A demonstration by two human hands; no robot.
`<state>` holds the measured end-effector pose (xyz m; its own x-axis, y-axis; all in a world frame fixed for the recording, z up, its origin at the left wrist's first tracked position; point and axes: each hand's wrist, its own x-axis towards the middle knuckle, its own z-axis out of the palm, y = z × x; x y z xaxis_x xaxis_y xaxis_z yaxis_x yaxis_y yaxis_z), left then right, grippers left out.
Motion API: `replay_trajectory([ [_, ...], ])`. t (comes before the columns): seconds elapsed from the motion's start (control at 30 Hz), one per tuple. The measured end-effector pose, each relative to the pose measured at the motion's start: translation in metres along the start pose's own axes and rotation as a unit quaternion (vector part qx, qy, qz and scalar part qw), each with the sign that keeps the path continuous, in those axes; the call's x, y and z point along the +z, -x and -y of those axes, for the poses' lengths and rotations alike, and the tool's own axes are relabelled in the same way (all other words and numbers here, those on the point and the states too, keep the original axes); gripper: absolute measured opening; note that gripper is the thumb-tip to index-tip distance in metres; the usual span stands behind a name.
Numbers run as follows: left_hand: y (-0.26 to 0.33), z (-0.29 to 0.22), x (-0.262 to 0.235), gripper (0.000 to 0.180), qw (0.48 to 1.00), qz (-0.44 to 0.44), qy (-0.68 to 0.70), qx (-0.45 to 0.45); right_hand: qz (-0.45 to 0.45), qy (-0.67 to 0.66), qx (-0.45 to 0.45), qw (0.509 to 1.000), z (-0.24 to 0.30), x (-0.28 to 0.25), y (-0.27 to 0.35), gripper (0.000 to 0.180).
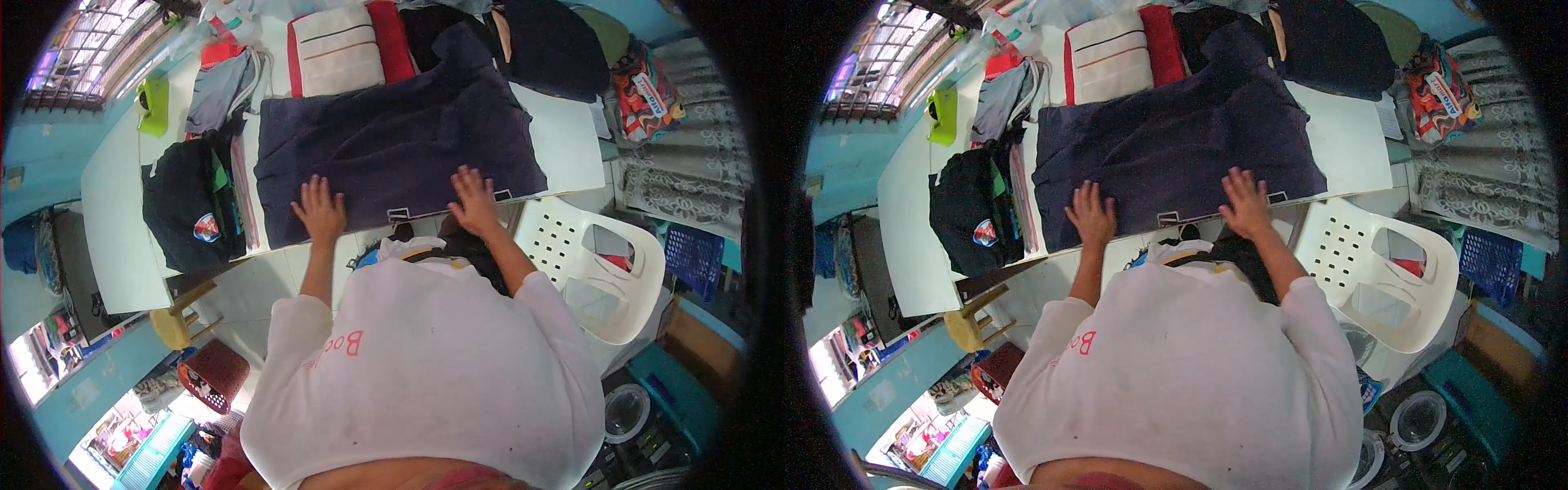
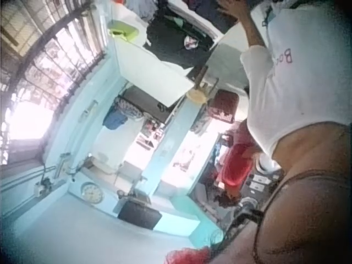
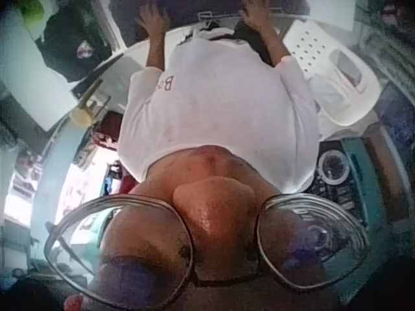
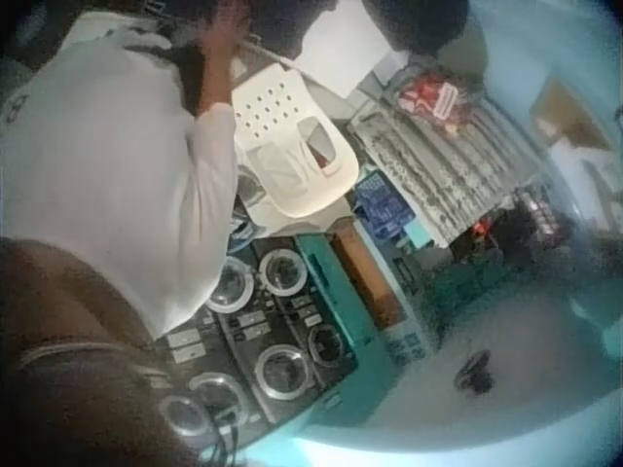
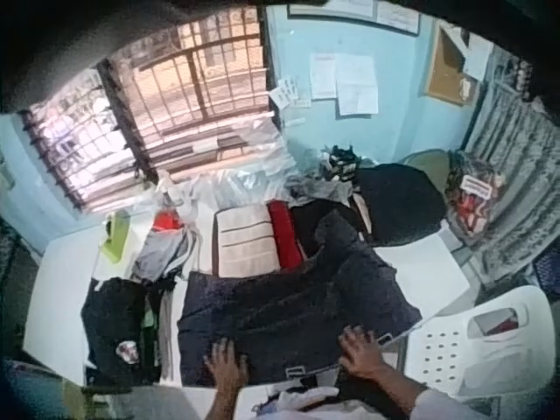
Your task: Folding various pieces of laundry, including a dark t-shirt, a white t-shirt, and a pink towel, on a table in a laundry shop.
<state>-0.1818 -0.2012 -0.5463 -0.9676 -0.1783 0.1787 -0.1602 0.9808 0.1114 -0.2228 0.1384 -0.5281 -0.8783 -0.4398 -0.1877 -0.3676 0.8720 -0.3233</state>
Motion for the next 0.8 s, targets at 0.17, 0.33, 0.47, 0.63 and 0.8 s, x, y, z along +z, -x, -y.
replay_trajectory([
  [0.17, 0.002, -0.004, -0.003, 0.060, 0.991, 0.120, 0.008, -0.066, -0.081, 0.067, 0.144, 0.984, -0.049, 0.001, 0.013, 0.061],
  [0.33, 0.001, 0.013, -0.008, 0.061, 0.990, 0.136, 0.016, -0.043, -0.058, 0.028, 0.304, 0.951, -0.106, -0.007, 0.038, 0.067],
  [0.47, -0.020, -0.021, -0.020, 0.054, 0.979, 0.147, -0.011, -0.139, -0.052, -0.052, 0.331, 0.941, -0.098, -0.012, 0.032, 0.072],
  [0.63, -0.094, -0.126, -0.018, 0.045, 0.960, 0.014, 0.250, 0.126, 0.035, -0.006, 0.364, 0.931, -0.084, -0.057, 0.011, 0.075],
  [0.8, -0.157, -0.215, 0.000, 0.051, 0.945, 0.120, 0.290, 0.092, -0.193, -0.037, 0.171, 0.966, -0.092, -0.096, -0.048, 0.040],
])
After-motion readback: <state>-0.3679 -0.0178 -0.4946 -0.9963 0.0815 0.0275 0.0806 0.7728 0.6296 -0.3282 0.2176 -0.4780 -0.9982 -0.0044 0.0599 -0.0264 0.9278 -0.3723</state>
